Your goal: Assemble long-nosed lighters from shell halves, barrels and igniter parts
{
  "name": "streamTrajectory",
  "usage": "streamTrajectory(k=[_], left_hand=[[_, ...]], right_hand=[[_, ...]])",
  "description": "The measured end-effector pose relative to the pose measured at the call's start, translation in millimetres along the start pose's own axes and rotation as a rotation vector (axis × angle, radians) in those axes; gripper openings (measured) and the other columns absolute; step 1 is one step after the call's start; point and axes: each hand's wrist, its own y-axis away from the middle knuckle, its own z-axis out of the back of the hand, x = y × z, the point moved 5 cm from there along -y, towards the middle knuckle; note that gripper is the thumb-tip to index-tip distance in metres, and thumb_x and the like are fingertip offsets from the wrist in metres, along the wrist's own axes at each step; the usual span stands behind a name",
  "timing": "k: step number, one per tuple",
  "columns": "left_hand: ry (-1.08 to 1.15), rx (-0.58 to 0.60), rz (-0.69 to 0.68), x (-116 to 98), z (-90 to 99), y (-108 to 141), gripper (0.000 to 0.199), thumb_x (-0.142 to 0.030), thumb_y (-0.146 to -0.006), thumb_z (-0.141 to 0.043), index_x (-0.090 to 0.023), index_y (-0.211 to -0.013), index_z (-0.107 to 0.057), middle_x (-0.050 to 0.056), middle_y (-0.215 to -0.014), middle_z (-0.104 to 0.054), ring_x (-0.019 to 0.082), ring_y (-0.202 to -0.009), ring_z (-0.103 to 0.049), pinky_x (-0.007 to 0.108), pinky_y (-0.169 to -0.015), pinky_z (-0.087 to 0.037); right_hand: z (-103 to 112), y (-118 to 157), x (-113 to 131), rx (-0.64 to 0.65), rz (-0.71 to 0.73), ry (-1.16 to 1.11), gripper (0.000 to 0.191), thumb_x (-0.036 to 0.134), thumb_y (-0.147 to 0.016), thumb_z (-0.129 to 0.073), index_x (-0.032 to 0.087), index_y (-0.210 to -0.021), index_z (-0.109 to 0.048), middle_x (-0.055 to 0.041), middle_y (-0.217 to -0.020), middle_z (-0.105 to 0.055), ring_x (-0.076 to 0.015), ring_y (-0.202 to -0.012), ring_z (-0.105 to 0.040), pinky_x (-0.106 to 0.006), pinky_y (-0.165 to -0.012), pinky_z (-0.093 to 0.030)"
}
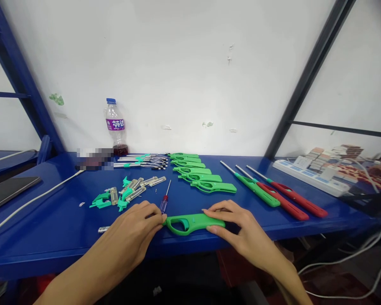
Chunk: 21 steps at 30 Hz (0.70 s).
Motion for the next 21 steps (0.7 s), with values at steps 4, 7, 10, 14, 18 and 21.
streamTrajectory(k=[4, 7, 10, 14, 18, 21], left_hand=[[-0.012, 0.025, -0.023, -5.6, 4.4, -3.4, 0.031, -0.014, -0.107, -0.044, -0.024, -0.103, -0.072, 0.005, -0.103, -0.071, 0.02, -0.088, -0.064, 0.033, -0.079, -0.054], [-0.043, 0.016, -0.041, -7.6, 4.3, -4.2, 0.032, -0.011, -0.105, -0.043, -0.024, -0.103, -0.073, 0.005, -0.102, -0.071, 0.02, -0.088, -0.064, 0.033, -0.08, -0.055], [-0.061, -0.017, -0.03, -6.1, 2.7, -2.6, 0.032, -0.01, -0.104, -0.044, -0.024, -0.102, -0.074, 0.005, -0.1, -0.071, 0.019, -0.087, -0.065, 0.032, -0.081, -0.056], [-0.065, -0.039, -0.028, -5.4, 1.4, -0.2, 0.032, -0.01, -0.103, -0.046, -0.025, -0.102, -0.074, 0.005, -0.101, -0.071, 0.019, -0.086, -0.066, 0.031, -0.08, -0.057], [-0.102, -0.029, -0.046, -9.8, 3.5, -0.3, 0.033, -0.007, -0.102, -0.045, -0.024, -0.106, -0.073, 0.006, -0.102, -0.07, 0.019, -0.086, -0.064, 0.031, -0.077, -0.057], [-0.188, 0.005, -0.079, -16.0, 5.3, -1.0, 0.037, -0.001, -0.099, -0.044, -0.02, -0.114, -0.072, 0.007, -0.101, -0.069, 0.022, -0.086, -0.064, 0.035, -0.076, -0.057]], right_hand=[[0.5, 0.2, -0.2, 0.0, 0.001, 0.009, 0.031, 0.042, -0.1, -0.071, 0.038, -0.13, -0.075, -0.0023, -0.126, -0.071, -0.0235, -0.117, -0.066, -0.04, -0.105, -0.05], [0.9, 0.1, 1.7, -0.008, -0.014, 0.018, 0.03, 0.042, -0.1, -0.071, 0.038, -0.129, -0.075, -0.0024, -0.128, -0.07, -0.0237, -0.119, -0.065, -0.041, -0.107, -0.049], [0.6, 0.3, 6.4, -0.003, -0.028, 0.046, 0.033, 0.047, -0.1, -0.07, 0.037, -0.131, -0.073, -0.0035, -0.133, -0.067, -0.0252, -0.123, -0.064, -0.042, -0.109, -0.049], [-3.2, 0.3, 18.0, -0.019, 0.025, 0.136, 0.038, 0.048, -0.102, -0.066, 0.038, -0.139, -0.067, -0.0051, -0.136, -0.066, -0.0272, -0.126, -0.062, -0.045, -0.11, -0.049], [-12.4, -5.4, 33.9, 0.01, 0.138, 0.239, 0.036, 0.043, -0.104, -0.063, 0.039, -0.14, -0.065, -0.0055, -0.135, -0.067, -0.028, -0.124, -0.062, -0.048, -0.109, -0.047], [-9.0, -15.3, 51.8, 0.015, 0.208, 0.246, 0.028, 0.042, -0.105, -0.062, 0.036, -0.132, -0.069, -0.0046, -0.13, -0.068, -0.0255, -0.118, -0.062, -0.043, -0.104, -0.047]])
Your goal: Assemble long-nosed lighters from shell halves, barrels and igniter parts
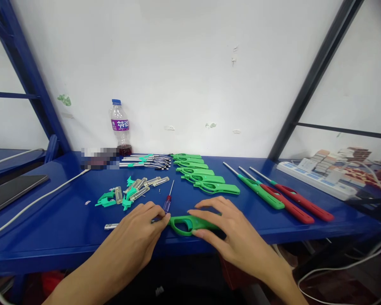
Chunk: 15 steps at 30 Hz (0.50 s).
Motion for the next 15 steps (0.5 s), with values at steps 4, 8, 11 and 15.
streamTrajectory(k=[4, 8, 11, 15], left_hand=[[-0.059, 0.028, -0.011, -3.5, 2.5, -1.3, 0.038, 0.002, -0.096, -0.045, -0.017, -0.116, -0.072, 0.008, -0.099, -0.069, 0.025, -0.085, -0.064, 0.039, -0.074, -0.057], [-0.052, 0.035, -0.028, -3.8, 1.7, -1.9, 0.038, 0.002, -0.095, -0.045, -0.017, -0.113, -0.073, 0.008, -0.097, -0.068, 0.025, -0.083, -0.064, 0.038, -0.072, -0.057], [-0.048, 0.032, -0.03, -3.5, 1.1, -2.1, 0.038, 0.002, -0.096, -0.043, -0.018, -0.111, -0.073, 0.008, -0.099, -0.069, 0.024, -0.084, -0.064, 0.037, -0.073, -0.056], [-0.027, 0.045, -0.037, -3.7, -0.6, -2.3, 0.036, -0.001, -0.099, -0.043, -0.02, -0.108, -0.072, 0.007, -0.101, -0.069, 0.023, -0.084, -0.063, 0.036, -0.073, -0.055]], right_hand=[[33.2, -24.4, 22.5, -0.216, 0.031, 0.025, 0.041, 0.043, -0.111, -0.046, 0.023, -0.082, -0.066, -0.0028, -0.08, -0.065, -0.0191, -0.076, -0.06, -0.033, -0.072, -0.044], [23.1, -50.2, 33.2, -0.135, 0.001, 0.252, 0.06, 0.037, -0.114, -0.031, 0.022, -0.063, -0.058, -0.0014, -0.057, -0.059, -0.0153, -0.052, -0.051, -0.033, -0.057, -0.028], [-16.5, -58.8, 20.6, 0.124, -0.065, 0.47, 0.047, 0.029, -0.108, -0.047, 0.019, -0.068, -0.069, -0.0073, -0.065, -0.072, -0.0195, -0.056, -0.063, -0.034, -0.056, -0.024], [-40.7, -57.1, 7.0, 0.159, -0.06, 0.485, 0.048, 0.026, -0.11, -0.043, 0.019, -0.073, -0.072, -0.0085, -0.071, -0.077, -0.0217, -0.063, -0.07, -0.035, -0.056, -0.024]])
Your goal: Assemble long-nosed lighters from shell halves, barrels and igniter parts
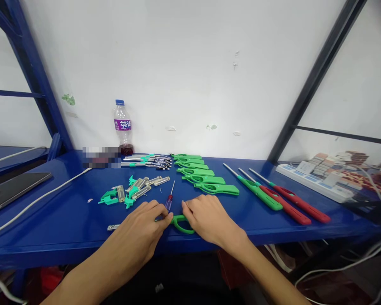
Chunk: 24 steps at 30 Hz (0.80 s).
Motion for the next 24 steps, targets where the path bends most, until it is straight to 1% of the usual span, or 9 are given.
streamTrajectory(k=[3, 7, 10, 13, 17, 20, 24], left_hand=[[-0.01, -0.021, 0.001, 0.4, -0.6, 0.4, 0.036, -0.002, -0.099, -0.043, -0.02, -0.109, -0.072, 0.007, -0.101, -0.069, 0.023, -0.084, -0.063, 0.036, -0.073, -0.055], [-0.006, -0.034, 0.002, 1.5, -0.5, 1.5, 0.036, -0.003, -0.1, -0.044, -0.022, -0.111, -0.073, 0.006, -0.1, -0.069, 0.022, -0.085, -0.062, 0.035, -0.075, -0.054], [0.036, -0.021, 0.017, 3.4, -0.1, 2.6, 0.035, -0.005, -0.102, -0.045, -0.022, -0.113, -0.073, 0.006, -0.101, -0.07, 0.023, -0.086, -0.062, 0.035, -0.075, -0.053], [0.098, -0.023, 0.057, 6.3, 0.5, 3.9, 0.033, -0.009, -0.105, -0.045, -0.022, -0.116, -0.074, 0.006, -0.105, -0.072, 0.023, -0.089, -0.064, 0.036, -0.078, -0.054], [0.078, -0.051, 0.132, 9.8, 0.6, 5.5, 0.028, -0.017, -0.105, -0.052, -0.023, -0.122, -0.074, 0.007, -0.105, -0.074, 0.025, -0.092, -0.067, 0.038, -0.081, -0.055], [0.051, -0.075, 0.175, 10.2, 2.1, 6.3, 0.025, -0.023, -0.105, -0.054, -0.022, -0.116, -0.076, 0.007, -0.1, -0.074, 0.025, -0.089, -0.068, 0.039, -0.08, -0.055], [0.111, -0.105, 0.19, 7.8, 8.1, 6.5, 0.023, -0.023, -0.106, -0.052, -0.022, -0.106, -0.075, 0.005, -0.098, -0.071, 0.024, -0.088, -0.067, 0.037, -0.078, -0.053]], right_hand=[[-0.8, 2.2, -1.8, -0.004, 0.015, -0.014, 0.048, 0.027, -0.11, -0.043, 0.019, -0.073, -0.071, -0.0076, -0.072, -0.077, -0.0219, -0.064, -0.071, -0.035, -0.056, -0.024], [2.1, 4.2, -2.6, -0.032, -0.009, -0.053, 0.048, 0.028, -0.112, -0.041, 0.02, -0.072, -0.067, -0.0049, -0.074, -0.077, -0.0196, -0.065, -0.071, -0.035, -0.058, -0.025], [2.2, 6.2, -2.2, -0.065, -0.025, -0.078, 0.039, 0.027, -0.112, -0.041, 0.021, -0.082, -0.064, -0.0017, -0.079, -0.076, -0.0181, -0.068, -0.069, -0.034, -0.06, -0.027], [4.2, 9.5, -1.5, -0.128, -0.015, -0.106, 0.029, 0.029, -0.111, -0.044, 0.022, -0.089, -0.062, -0.0007, -0.084, -0.073, -0.019, -0.077, -0.068, -0.033, -0.065, -0.031], [6.1, 13.4, -0.9, -0.193, 0.019, -0.132, 0.036, 0.034, -0.111, -0.044, 0.022, -0.082, -0.062, -0.0015, -0.081, -0.07, -0.0201, -0.081, -0.065, -0.034, -0.067, -0.033], [5.2, 14.5, -1.5, -0.201, 0.005, -0.101, 0.038, 0.033, -0.111, -0.044, 0.021, -0.081, -0.063, -0.0029, -0.081, -0.07, -0.0199, -0.079, -0.066, -0.035, -0.064, -0.031], [4.1, 16.5, -1.4, -0.184, 0.008, -0.1, 0.036, 0.036, -0.113, -0.041, 0.021, -0.088, -0.063, -0.0018, -0.08, -0.072, -0.0181, -0.071, -0.067, -0.036, -0.059, -0.025]])
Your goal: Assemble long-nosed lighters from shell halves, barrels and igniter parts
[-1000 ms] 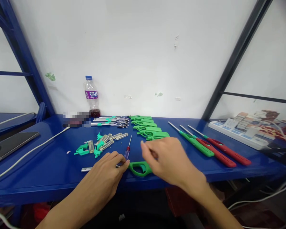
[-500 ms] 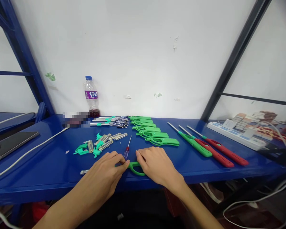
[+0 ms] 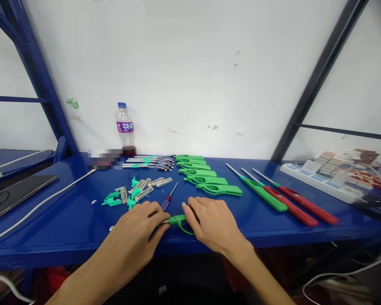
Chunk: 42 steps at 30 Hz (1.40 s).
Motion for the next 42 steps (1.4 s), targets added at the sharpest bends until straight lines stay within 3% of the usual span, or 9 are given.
streamTrajectory(k=[6, 15, 25, 35, 42], left_hand=[[0.0, -0.05, -0.034, -5.0, 10.8, -0.5, 0.024, -0.022, -0.108, -0.048, -0.024, -0.107, -0.071, 0.004, -0.098, -0.069, 0.022, -0.085, -0.066, 0.034, -0.075, -0.051], [-0.076, -0.132, -0.099, -11.1, 16.0, -0.7, 0.016, -0.018, -0.107, -0.051, -0.022, -0.11, -0.066, 0.004, -0.099, -0.065, 0.021, -0.085, -0.062, 0.034, -0.077, -0.05], [-0.088, -0.109, -0.097, -7.2, 10.1, 3.6, 0.019, -0.022, -0.11, -0.046, -0.023, -0.116, -0.065, 0.005, -0.106, -0.065, 0.02, -0.085, -0.066, 0.031, -0.069, -0.051], [-0.092, -0.131, -0.124, -10.1, 15.0, 1.3, 0.029, -0.033, -0.113, -0.043, -0.023, -0.108, -0.069, 0.002, -0.091, -0.069, 0.017, -0.075, -0.066, 0.028, -0.06, -0.05], [-0.037, -0.122, -0.126, -9.4, 13.6, 4.4, 0.028, -0.029, -0.113, -0.044, -0.023, -0.113, -0.072, 0.001, -0.088, -0.071, 0.014, -0.072, -0.067, 0.025, -0.061, -0.053]], right_hand=[[1.3, 8.0, 5.0, -0.038, 0.16, -0.15, 0.037, 0.058, -0.106, -0.054, 0.024, -0.104, -0.066, -0.0004, -0.091, -0.076, -0.0199, -0.084, -0.07, -0.033, -0.063, -0.031], [6.2, 10.6, 5.2, -0.24, 0.281, -0.183, 0.025, 0.042, -0.109, -0.055, 0.02, -0.103, -0.065, -0.002, -0.088, -0.075, -0.0184, -0.076, -0.064, -0.032, -0.067, -0.037], [10.3, 13.7, 8.2, -0.392, 0.364, -0.136, 0.028, 0.037, -0.108, -0.057, 0.019, -0.087, -0.059, 0.0003, -0.075, -0.063, -0.0163, -0.065, -0.05, -0.032, -0.059, -0.033], [6.9, 12.2, 7.0, -0.331, 0.374, -0.145, 0.02, 0.034, -0.107, -0.061, 0.019, -0.093, -0.063, -0.002, -0.088, -0.071, -0.018, -0.079, -0.059, -0.032, -0.065, -0.037], [8.0, 13.5, 8.7, -0.313, 0.401, -0.132, 0.023, 0.035, -0.107, -0.06, 0.02, -0.09, -0.064, -0.001, -0.085, -0.07, -0.0179, -0.078, -0.057, -0.033, -0.063, -0.036]])
